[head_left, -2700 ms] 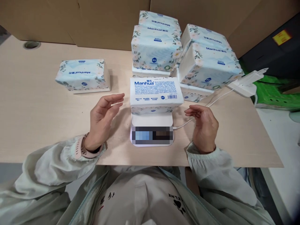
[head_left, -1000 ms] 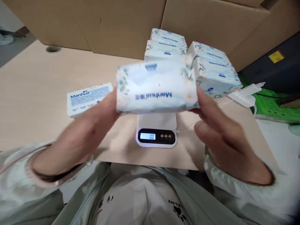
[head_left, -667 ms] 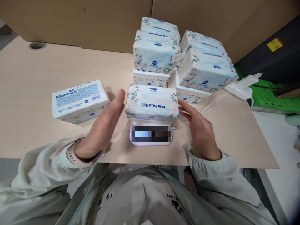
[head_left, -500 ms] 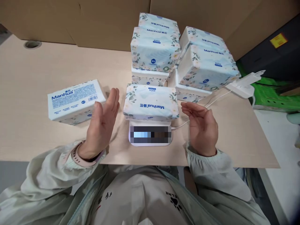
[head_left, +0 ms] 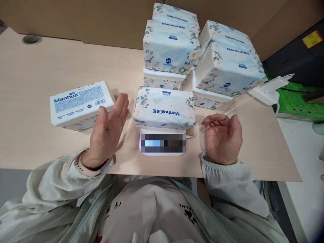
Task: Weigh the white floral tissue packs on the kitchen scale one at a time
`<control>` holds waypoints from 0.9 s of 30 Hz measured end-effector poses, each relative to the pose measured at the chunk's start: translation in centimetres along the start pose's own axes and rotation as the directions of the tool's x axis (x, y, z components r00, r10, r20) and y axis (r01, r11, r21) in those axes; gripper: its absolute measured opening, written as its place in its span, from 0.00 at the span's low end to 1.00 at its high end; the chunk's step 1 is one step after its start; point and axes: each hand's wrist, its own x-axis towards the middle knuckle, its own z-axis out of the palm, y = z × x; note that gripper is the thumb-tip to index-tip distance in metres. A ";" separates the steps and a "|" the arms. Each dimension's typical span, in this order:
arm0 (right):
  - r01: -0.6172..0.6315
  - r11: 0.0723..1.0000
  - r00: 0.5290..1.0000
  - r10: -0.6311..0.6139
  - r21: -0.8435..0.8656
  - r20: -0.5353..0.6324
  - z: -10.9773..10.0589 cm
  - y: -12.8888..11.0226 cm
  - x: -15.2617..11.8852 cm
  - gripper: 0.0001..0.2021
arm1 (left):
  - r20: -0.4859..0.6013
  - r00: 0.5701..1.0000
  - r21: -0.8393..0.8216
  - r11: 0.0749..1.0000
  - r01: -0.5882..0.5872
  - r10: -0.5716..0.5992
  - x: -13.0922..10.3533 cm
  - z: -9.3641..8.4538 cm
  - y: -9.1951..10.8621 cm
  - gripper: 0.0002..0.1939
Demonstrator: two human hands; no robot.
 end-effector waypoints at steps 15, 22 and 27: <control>-0.033 0.995 0.998 0.039 0.098 -0.057 -0.1 -0.2 0.4 0.27 | 0.054 0.997 0.043 0.997 0.061 -0.063 -0.1 -0.1 0.3 0.43; 0.001 0.998 0.999 0.002 0.061 -0.049 -0.3 -0.2 0.4 0.29 | 0.057 0.996 0.055 0.996 0.071 -0.074 -0.3 0.0 0.6 0.43; -0.008 0.997 0.999 0.012 0.072 -0.051 -0.1 -0.4 0.3 0.29 | 0.056 0.996 0.038 0.997 0.071 -0.074 -0.2 -0.1 0.5 0.41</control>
